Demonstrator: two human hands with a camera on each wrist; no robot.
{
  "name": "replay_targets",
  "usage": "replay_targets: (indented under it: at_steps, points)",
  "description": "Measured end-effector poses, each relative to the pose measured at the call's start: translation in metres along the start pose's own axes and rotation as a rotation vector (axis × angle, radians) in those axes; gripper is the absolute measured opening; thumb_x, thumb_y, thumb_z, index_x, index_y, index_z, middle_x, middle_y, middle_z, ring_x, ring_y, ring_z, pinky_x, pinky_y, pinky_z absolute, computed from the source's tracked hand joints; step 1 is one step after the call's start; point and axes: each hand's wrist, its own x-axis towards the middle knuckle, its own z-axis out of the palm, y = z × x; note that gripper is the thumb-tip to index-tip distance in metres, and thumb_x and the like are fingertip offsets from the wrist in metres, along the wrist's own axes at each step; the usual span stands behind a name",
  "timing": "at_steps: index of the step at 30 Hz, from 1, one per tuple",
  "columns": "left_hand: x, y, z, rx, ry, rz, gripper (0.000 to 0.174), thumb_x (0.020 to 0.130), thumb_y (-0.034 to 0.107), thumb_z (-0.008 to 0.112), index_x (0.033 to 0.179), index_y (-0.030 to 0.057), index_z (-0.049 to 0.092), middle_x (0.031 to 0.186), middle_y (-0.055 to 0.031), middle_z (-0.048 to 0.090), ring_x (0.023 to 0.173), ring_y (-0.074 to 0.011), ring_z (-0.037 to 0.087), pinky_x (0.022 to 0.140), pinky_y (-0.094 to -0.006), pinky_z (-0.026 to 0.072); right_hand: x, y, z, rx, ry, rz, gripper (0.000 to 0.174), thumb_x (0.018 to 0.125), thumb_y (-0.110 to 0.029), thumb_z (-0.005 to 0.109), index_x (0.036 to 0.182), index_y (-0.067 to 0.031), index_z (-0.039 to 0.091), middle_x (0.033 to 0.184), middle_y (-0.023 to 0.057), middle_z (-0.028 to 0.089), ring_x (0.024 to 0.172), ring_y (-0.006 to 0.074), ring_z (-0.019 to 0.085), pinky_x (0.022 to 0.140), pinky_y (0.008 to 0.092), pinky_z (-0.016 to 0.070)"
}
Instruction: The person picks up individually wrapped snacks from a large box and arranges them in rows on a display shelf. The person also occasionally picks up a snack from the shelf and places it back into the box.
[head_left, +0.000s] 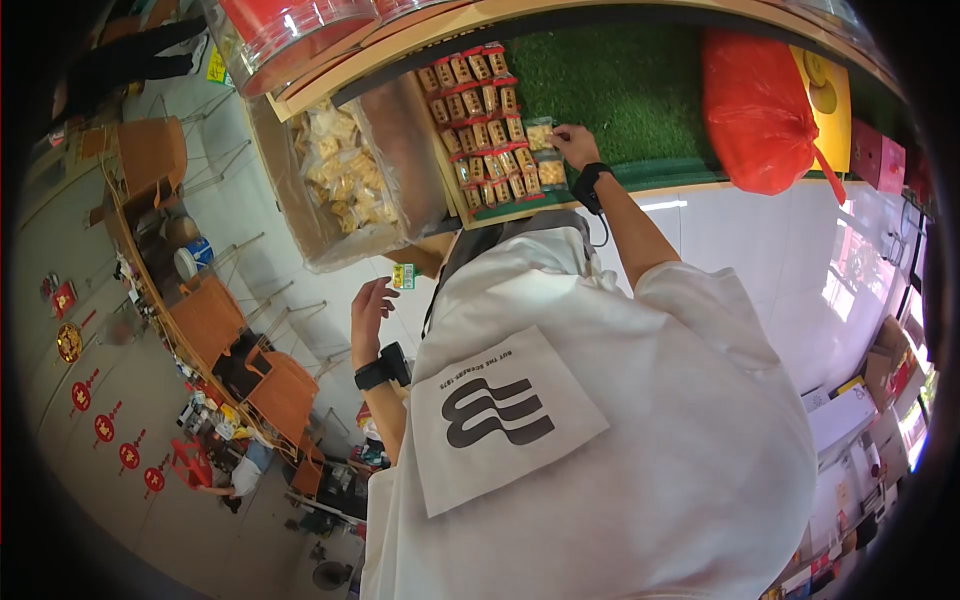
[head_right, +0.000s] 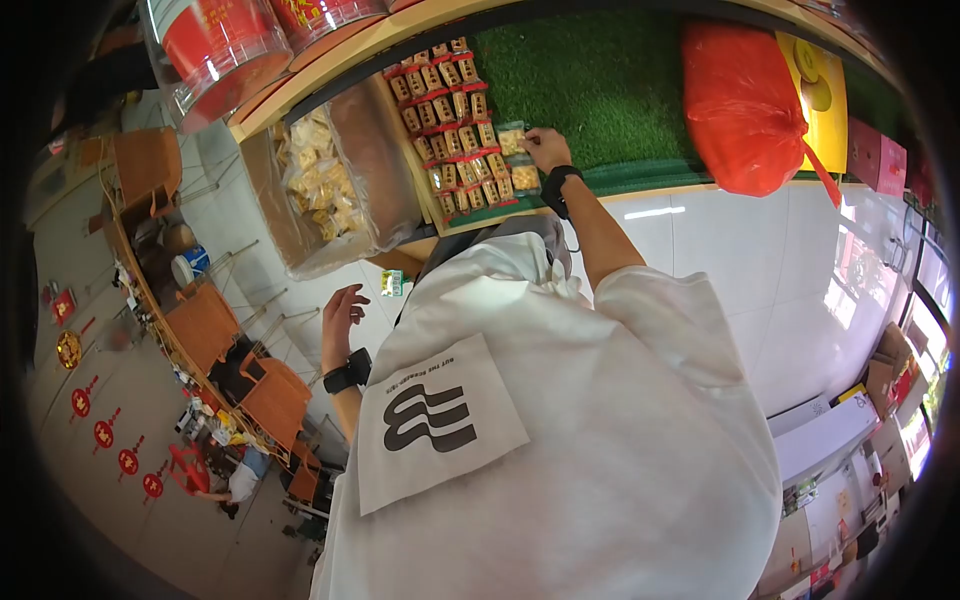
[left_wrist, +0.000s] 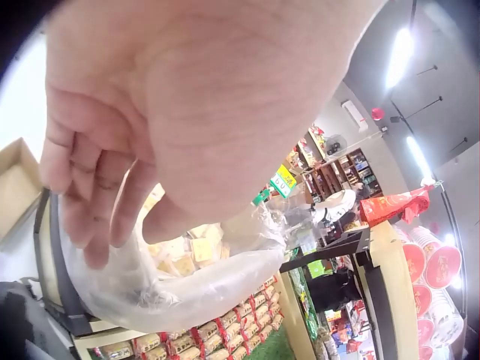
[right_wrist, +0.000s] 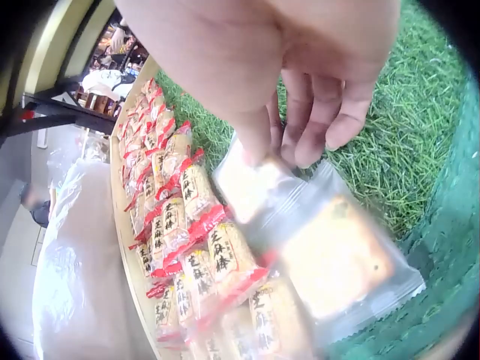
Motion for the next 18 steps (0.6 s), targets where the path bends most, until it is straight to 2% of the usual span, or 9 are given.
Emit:
replay_targets:
  at_steps: [3, 6, 12, 18]
  points:
    - [0.007, 0.000, -0.001, -0.016, -0.004, 0.023, 0.031, 0.096, 0.027, 0.052, 0.112, 0.0025, 0.062, 0.086, -0.0046, 0.066, 0.068, -0.0078, 0.053, 0.060, -0.0213, 0.0388, -0.004, -0.009, -0.001, -0.052, 0.021, 0.058, 0.030, 0.081, -0.033, 0.071, 0.094, -0.0067, 0.070, 0.084, 0.0111, 0.069, 0.078, 0.0292, 0.066, 0.070, 0.0403, 0.0521]
    - [0.010, 0.008, 0.001, 0.035, -0.019, 0.059, 0.031, 0.096, 0.026, 0.052, 0.112, 0.0020, 0.062, 0.086, -0.0045, 0.066, 0.068, -0.0081, 0.054, 0.060, -0.0217, 0.0390, -0.006, -0.010, 0.001, -0.037, 0.055, 0.047, 0.029, 0.083, -0.034, 0.069, 0.096, -0.0078, 0.069, 0.085, 0.0112, 0.069, 0.078, 0.0285, 0.066, 0.070, 0.0403, 0.0526]
    - [0.020, 0.011, -0.002, 0.038, -0.035, 0.070, 0.031, 0.096, 0.026, 0.052, 0.111, 0.0020, 0.063, 0.086, -0.0037, 0.066, 0.070, -0.0085, 0.054, 0.061, -0.0220, 0.0392, -0.012, -0.009, 0.015, 0.022, 0.196, 0.087, 0.031, 0.084, -0.031, 0.069, 0.095, -0.0028, 0.069, 0.083, 0.0128, 0.069, 0.076, 0.0271, 0.066, 0.069, 0.0391, 0.0516]
    - [0.025, 0.013, -0.004, 0.058, -0.071, 0.067, 0.032, 0.096, 0.029, 0.052, 0.111, 0.0039, 0.063, 0.089, -0.0034, 0.066, 0.071, -0.0082, 0.054, 0.064, -0.0216, 0.0402, -0.007, 0.001, 0.017, 0.097, 0.140, 0.129, 0.031, 0.083, -0.029, 0.068, 0.097, -0.0013, 0.068, 0.086, 0.0168, 0.068, 0.080, 0.0308, 0.066, 0.072, 0.0419, 0.0518]
